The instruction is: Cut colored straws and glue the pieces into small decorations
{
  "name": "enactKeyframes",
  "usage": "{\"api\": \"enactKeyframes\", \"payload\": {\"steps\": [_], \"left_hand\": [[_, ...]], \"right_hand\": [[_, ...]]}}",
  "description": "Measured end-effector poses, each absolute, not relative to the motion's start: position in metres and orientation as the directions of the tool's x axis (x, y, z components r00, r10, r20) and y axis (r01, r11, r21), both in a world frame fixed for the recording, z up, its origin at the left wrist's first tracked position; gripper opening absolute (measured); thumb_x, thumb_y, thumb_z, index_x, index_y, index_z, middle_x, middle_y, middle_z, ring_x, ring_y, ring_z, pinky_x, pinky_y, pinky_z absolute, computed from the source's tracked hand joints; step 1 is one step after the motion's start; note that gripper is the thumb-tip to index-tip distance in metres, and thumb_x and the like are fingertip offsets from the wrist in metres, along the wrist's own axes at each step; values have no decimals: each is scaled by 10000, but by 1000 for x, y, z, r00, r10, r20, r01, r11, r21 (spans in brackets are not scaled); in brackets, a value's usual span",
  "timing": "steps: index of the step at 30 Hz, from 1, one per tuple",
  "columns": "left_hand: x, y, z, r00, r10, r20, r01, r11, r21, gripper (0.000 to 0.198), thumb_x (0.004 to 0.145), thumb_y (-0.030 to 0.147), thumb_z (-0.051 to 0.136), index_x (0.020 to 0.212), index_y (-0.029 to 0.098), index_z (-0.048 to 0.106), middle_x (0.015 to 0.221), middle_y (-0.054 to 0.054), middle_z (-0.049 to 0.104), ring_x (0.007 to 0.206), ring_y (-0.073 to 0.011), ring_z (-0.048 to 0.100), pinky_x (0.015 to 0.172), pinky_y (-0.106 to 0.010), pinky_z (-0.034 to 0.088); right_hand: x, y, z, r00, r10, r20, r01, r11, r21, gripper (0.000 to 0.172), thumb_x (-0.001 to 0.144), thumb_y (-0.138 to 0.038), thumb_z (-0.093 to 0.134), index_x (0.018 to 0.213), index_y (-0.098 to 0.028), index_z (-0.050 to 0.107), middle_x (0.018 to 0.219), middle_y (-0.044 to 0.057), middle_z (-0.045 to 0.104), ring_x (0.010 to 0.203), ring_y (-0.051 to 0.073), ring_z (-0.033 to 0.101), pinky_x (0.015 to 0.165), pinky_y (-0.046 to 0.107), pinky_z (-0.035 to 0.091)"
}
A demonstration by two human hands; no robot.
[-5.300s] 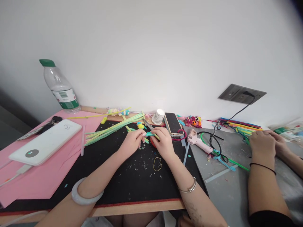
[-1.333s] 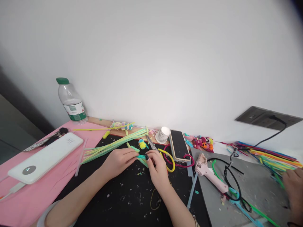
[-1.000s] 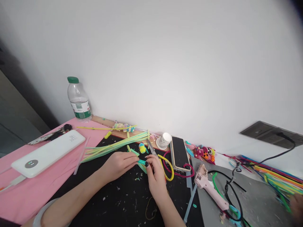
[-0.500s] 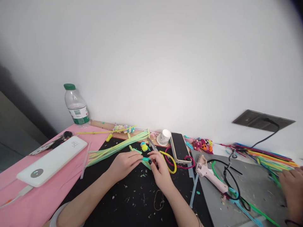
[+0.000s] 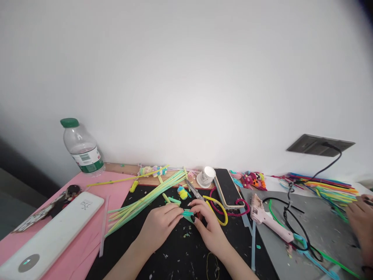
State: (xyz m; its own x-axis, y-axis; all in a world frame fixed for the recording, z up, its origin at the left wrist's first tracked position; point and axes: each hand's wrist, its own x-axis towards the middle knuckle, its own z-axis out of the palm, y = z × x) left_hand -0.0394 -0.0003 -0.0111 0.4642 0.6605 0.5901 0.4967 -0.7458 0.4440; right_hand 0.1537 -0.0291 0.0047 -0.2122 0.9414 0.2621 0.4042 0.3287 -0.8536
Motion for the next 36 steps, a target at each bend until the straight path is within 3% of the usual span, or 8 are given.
{"api": "enactKeyframes", "payload": {"steps": [13,25,36], "left_hand": [[-43,-1,-11,444,708,549,445,-706,551,155,898,203,509,896,202,664,845,-24,681,741,-144,645,690,-247,528],[-43,-4,-8,473,737,483,455,-674,582,136,874,191,542,885,203,677,866,-22,682,783,-148,641,724,-247,505],[-42,-5,-8,477,756,449,463,-650,602,128,868,177,549,882,197,674,874,-19,678,802,-146,633,729,-249,482]], "right_hand": [[155,-28,4,-224,938,266,455,342,-822,261,824,-93,470,990,-244,603,1122,73,561,881,191,572,697,307,469],[152,-30,2,-265,895,358,486,445,-752,195,812,-100,538,935,-226,623,1045,59,577,790,161,559,614,258,446],[151,-29,0,-242,901,360,434,432,-790,167,805,-107,539,889,-212,637,1010,57,593,674,131,530,571,259,436]]}}
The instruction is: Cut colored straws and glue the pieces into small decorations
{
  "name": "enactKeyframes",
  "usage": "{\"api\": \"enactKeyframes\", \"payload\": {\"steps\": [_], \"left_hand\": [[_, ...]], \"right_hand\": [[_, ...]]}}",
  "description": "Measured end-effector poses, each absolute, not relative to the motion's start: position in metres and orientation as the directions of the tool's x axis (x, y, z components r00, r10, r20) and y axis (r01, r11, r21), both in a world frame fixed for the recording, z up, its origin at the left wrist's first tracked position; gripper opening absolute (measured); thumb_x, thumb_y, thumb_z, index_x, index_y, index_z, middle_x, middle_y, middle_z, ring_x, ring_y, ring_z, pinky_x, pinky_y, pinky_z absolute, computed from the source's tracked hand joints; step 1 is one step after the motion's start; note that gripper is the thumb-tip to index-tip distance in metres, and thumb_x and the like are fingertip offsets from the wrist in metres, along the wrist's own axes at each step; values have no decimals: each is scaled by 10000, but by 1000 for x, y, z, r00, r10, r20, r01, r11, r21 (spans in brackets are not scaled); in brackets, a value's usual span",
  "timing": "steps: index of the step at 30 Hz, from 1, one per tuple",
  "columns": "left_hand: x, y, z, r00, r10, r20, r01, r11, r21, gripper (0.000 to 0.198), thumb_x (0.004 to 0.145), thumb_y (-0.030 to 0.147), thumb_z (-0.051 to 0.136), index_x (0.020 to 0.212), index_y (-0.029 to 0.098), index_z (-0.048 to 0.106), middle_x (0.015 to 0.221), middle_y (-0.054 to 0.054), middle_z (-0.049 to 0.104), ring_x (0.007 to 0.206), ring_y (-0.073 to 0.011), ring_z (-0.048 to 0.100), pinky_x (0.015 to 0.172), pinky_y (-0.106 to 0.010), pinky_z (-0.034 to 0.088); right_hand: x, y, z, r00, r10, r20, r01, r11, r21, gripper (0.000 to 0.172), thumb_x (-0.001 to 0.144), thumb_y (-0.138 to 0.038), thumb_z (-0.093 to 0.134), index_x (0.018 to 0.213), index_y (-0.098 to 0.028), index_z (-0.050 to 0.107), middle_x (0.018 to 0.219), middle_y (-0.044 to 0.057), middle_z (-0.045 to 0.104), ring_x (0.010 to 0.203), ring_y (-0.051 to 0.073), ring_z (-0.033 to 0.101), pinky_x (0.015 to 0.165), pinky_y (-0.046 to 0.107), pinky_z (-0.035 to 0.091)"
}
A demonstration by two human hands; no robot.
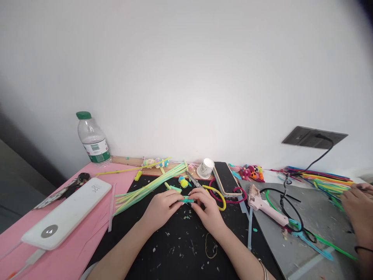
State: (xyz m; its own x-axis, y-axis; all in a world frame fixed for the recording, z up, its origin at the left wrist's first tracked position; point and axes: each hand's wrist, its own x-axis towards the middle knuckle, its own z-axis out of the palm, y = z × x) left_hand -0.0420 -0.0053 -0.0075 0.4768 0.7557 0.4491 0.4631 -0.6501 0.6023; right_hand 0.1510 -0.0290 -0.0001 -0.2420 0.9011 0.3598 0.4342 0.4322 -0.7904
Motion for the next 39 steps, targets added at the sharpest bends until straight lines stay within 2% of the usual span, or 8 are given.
{"api": "enactKeyframes", "payload": {"steps": [8,29,39], "left_hand": [[-41,-8,-4,464,768,442,453,-634,627,128,857,169,557,869,194,682,853,-19,682,783,-144,629,719,-244,477],[-41,-7,-2,452,806,383,467,-580,668,105,853,227,576,866,196,675,843,-18,669,727,-135,605,671,-228,470],[-42,-9,-3,486,757,436,489,-649,583,162,878,229,537,892,201,696,880,-32,698,806,-159,641,750,-260,503]], "right_hand": [[152,-28,-5,-211,900,382,381,435,-816,141,793,-107,575,849,-208,655,975,49,602,733,140,551,590,251,433],[154,-27,-7,-170,895,413,407,446,-797,131,793,-111,577,804,-208,664,918,41,618,763,151,570,599,257,425],[152,-28,-6,-193,890,413,422,455,-784,156,787,-116,565,873,-206,659,943,52,612,691,140,536,586,261,443]]}}
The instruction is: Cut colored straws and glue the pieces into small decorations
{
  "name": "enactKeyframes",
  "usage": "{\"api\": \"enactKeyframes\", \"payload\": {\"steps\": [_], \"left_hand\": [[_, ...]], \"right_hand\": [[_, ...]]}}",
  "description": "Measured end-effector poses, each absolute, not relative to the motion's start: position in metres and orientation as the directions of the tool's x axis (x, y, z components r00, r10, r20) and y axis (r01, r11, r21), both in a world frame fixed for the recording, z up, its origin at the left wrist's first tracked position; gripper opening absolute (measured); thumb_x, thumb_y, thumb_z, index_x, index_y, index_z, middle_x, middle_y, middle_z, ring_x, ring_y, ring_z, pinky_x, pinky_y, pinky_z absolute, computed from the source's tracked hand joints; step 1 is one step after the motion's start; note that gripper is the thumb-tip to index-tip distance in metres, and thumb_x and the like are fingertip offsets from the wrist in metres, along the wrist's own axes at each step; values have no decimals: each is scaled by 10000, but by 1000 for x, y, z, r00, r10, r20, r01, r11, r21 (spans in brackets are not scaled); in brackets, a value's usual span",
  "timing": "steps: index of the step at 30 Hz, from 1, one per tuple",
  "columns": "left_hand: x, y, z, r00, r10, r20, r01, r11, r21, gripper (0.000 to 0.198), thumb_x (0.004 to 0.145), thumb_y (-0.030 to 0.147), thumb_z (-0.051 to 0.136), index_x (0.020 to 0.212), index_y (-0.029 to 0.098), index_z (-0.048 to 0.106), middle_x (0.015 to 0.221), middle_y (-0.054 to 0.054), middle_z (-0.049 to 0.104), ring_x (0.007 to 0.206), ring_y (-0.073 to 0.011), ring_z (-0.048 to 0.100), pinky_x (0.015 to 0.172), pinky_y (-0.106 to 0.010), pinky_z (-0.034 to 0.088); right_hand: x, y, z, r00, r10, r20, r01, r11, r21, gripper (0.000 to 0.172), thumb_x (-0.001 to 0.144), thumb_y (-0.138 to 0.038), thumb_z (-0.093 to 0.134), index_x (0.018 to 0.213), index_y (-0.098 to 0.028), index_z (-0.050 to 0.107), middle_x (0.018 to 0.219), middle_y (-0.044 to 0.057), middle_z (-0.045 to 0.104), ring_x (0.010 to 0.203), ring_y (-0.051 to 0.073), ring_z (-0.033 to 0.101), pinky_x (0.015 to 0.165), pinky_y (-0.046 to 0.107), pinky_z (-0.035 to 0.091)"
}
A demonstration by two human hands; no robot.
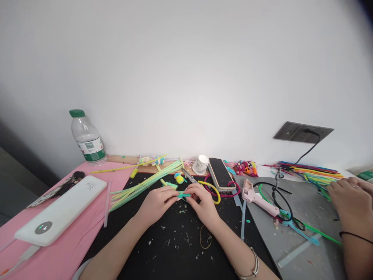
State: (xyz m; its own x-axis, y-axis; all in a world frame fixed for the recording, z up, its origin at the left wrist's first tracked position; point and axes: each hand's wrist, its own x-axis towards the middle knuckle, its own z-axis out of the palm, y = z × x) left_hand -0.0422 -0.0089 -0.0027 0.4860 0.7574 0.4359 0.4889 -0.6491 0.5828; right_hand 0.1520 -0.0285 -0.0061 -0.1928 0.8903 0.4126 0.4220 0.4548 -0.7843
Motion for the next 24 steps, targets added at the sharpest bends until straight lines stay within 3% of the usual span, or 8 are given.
{"api": "enactKeyframes", "payload": {"steps": [6,14,24], "left_hand": [[-41,-8,-3,516,727,452,491,-684,540,178,892,222,517,917,201,692,879,-32,691,799,-153,639,732,-250,501],[-42,-9,-5,533,722,442,504,-690,519,181,898,231,508,933,206,683,887,-32,682,805,-153,632,739,-250,496],[-41,-9,-3,522,732,438,506,-679,532,174,899,230,504,925,207,674,900,-33,681,813,-153,631,738,-253,493]], "right_hand": [[151,-30,-4,-225,886,405,422,463,-779,141,801,-144,567,871,-215,666,952,56,615,750,158,569,575,253,440],[151,-30,-5,-243,874,421,445,486,-752,138,822,-125,546,858,-212,647,941,45,619,826,169,569,716,288,463],[151,-30,-2,-248,877,412,449,481,-753,156,823,-105,519,858,-210,628,957,51,614,844,175,568,752,304,462]]}}
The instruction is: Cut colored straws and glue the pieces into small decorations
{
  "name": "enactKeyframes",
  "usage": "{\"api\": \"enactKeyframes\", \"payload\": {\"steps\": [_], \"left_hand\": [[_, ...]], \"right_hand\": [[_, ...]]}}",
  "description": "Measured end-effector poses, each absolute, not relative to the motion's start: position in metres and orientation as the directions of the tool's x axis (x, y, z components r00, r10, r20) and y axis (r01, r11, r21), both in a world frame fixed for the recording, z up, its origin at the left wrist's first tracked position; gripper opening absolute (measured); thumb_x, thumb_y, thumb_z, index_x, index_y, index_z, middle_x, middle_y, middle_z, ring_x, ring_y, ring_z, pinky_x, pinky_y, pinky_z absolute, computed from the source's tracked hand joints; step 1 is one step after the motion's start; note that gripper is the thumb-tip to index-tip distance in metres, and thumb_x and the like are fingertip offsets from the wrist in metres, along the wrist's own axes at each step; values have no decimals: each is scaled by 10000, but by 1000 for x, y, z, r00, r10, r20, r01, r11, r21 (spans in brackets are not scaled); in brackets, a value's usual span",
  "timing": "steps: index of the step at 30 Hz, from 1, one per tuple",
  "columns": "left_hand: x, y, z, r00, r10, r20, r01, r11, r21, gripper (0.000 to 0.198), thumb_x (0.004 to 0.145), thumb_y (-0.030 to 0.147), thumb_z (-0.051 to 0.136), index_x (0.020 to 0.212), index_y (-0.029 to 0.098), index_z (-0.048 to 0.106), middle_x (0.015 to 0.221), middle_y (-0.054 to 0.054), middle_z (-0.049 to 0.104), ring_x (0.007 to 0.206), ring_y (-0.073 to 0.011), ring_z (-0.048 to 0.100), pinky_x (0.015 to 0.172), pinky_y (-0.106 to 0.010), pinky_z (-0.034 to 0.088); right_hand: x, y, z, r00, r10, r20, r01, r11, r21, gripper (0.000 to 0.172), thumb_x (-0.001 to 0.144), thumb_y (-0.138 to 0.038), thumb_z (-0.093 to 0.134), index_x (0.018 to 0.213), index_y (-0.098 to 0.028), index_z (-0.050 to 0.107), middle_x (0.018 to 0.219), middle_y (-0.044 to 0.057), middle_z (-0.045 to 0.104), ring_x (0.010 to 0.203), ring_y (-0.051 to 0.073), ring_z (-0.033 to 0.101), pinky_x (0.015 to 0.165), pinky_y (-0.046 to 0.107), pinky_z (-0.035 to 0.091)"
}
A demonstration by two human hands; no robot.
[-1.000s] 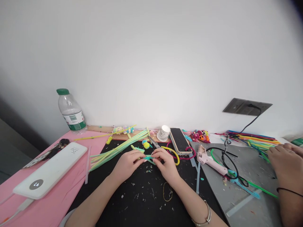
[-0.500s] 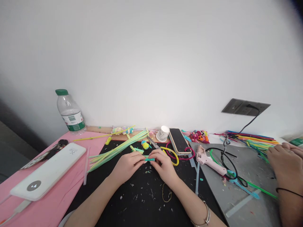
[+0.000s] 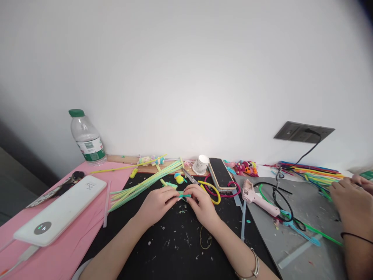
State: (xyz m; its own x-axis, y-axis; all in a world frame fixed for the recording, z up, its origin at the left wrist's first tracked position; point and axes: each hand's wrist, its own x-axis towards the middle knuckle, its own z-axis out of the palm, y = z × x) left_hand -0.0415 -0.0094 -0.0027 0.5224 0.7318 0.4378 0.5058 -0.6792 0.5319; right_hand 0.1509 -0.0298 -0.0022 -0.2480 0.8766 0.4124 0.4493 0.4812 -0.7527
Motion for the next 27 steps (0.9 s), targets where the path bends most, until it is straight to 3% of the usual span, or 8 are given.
{"api": "enactKeyframes", "payload": {"steps": [13,19,27], "left_hand": [[-44,-8,-2,515,748,418,494,-658,569,192,904,238,496,892,199,684,864,-32,684,791,-149,628,719,-247,482],[-44,-8,0,497,766,409,477,-634,609,194,897,253,498,868,196,681,844,-33,678,766,-150,619,688,-242,480],[-45,-6,-3,499,755,425,500,-652,570,174,898,242,498,868,196,663,849,-31,675,774,-150,616,704,-243,476]], "right_hand": [[153,-28,-6,-231,879,418,441,477,-760,137,835,-125,507,851,-205,617,955,54,608,845,176,565,738,301,457],[154,-28,-5,-226,888,400,435,459,-774,145,804,-121,528,878,-204,621,963,56,602,735,155,545,642,278,453],[154,-27,-3,-221,910,351,445,415,-794,167,805,-121,524,900,-206,632,998,56,595,736,150,544,645,278,450]]}}
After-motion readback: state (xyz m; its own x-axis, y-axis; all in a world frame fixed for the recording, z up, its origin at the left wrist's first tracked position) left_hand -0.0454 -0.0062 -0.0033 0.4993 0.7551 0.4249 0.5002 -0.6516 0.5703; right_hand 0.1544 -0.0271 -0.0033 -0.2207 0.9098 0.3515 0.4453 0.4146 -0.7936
